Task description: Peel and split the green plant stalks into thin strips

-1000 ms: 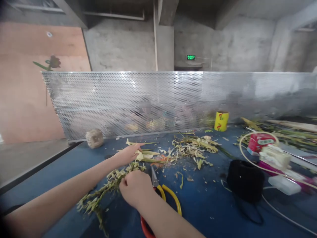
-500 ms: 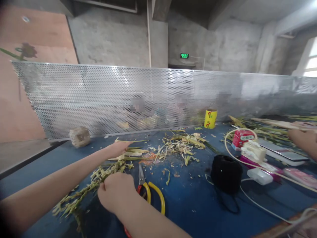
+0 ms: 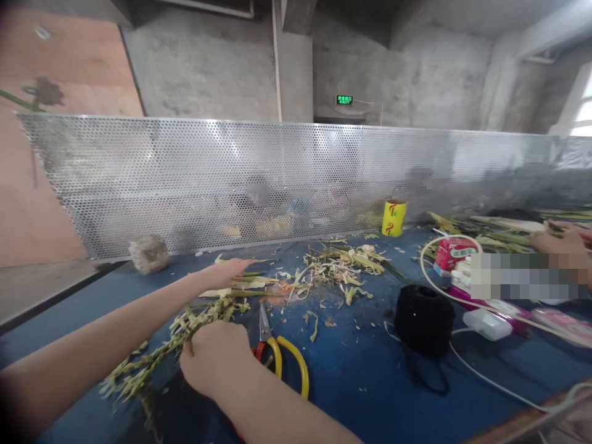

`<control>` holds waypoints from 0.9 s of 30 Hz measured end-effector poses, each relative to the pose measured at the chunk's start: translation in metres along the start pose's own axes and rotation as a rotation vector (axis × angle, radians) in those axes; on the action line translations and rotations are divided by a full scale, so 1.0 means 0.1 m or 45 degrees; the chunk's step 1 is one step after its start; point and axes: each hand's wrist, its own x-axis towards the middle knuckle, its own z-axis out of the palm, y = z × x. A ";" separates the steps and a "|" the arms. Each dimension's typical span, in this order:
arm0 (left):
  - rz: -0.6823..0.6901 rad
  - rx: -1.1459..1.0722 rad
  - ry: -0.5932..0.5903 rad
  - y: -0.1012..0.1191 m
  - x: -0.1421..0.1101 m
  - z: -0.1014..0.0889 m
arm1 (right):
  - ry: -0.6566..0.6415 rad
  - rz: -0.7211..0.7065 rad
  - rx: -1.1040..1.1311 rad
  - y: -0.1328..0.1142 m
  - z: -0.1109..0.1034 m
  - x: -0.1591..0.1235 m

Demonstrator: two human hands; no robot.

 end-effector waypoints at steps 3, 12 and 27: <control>0.009 -0.049 -0.022 -0.02 0.00 0.04 | 0.024 0.003 -0.011 0.01 0.03 0.01; -0.005 -0.347 0.252 -0.11 -0.02 -0.03 | -0.028 0.023 -0.030 0.03 0.01 0.01; -0.077 -1.101 1.091 -0.28 -0.21 -0.44 | -0.029 0.034 -0.035 0.05 0.03 0.03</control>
